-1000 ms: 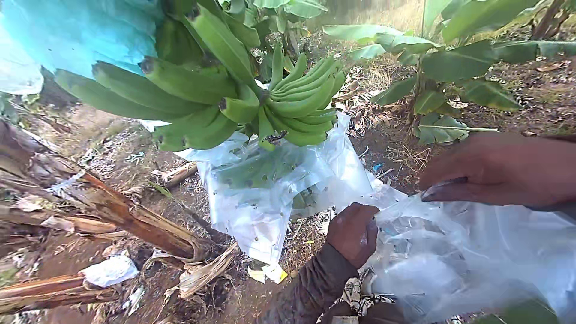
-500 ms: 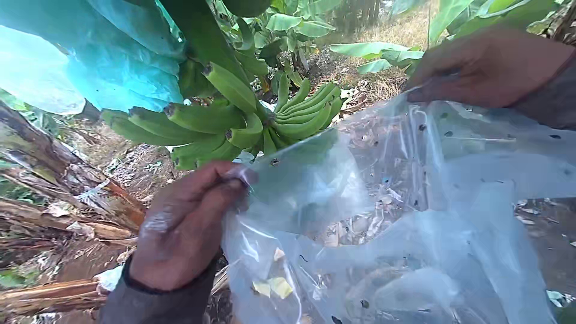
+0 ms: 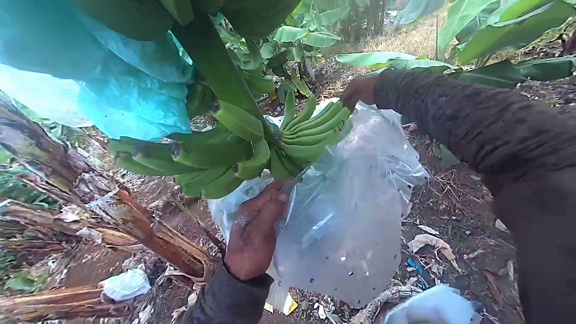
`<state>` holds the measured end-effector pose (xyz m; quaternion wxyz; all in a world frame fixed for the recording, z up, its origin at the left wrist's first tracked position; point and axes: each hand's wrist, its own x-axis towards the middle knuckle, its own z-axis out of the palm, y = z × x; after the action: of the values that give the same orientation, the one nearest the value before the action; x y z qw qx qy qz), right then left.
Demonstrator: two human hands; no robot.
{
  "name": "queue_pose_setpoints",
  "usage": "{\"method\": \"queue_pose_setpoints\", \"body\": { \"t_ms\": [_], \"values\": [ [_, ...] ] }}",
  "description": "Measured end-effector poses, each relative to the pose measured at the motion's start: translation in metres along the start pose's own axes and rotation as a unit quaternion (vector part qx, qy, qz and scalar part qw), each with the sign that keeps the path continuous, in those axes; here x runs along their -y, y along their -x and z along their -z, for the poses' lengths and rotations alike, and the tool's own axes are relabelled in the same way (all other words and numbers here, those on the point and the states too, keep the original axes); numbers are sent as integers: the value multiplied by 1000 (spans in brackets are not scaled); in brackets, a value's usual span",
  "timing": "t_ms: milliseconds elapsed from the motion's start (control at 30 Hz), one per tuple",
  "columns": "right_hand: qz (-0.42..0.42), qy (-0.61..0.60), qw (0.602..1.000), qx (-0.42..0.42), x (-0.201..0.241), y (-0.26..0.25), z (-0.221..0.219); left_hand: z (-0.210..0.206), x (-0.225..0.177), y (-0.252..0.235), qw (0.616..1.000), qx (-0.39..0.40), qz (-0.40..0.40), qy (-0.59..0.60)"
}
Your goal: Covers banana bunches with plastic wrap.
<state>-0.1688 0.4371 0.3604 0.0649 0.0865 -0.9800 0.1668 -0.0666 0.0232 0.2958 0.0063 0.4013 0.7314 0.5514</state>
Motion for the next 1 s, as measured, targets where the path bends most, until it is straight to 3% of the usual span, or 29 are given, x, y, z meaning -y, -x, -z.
{"method": "queue_pose_setpoints", "body": {
  "t_ms": [100,267,467,567,633,800,1000],
  "values": [
    [39,60,997,-27,-3,-56,5,-8,10,0,999,-20,6,34],
    [0,91,995,41,47,-110,35,-11,15,-8,1000,3,-10,-1],
    [29,121,992,33,78,-170,40,-11,24,-18,999,12,-30,-2],
    [20,163,986,-4,129,-153,51,-9,34,-18,999,-16,-28,12],
    [40,247,968,17,152,-139,47,-4,42,-18,998,-40,-35,22],
    [238,214,947,7,172,-91,9,3,56,-20,992,-111,-65,16],
    [423,136,891,-96,174,-20,20,11,62,-21,979,-199,-51,4]
  ]
}}
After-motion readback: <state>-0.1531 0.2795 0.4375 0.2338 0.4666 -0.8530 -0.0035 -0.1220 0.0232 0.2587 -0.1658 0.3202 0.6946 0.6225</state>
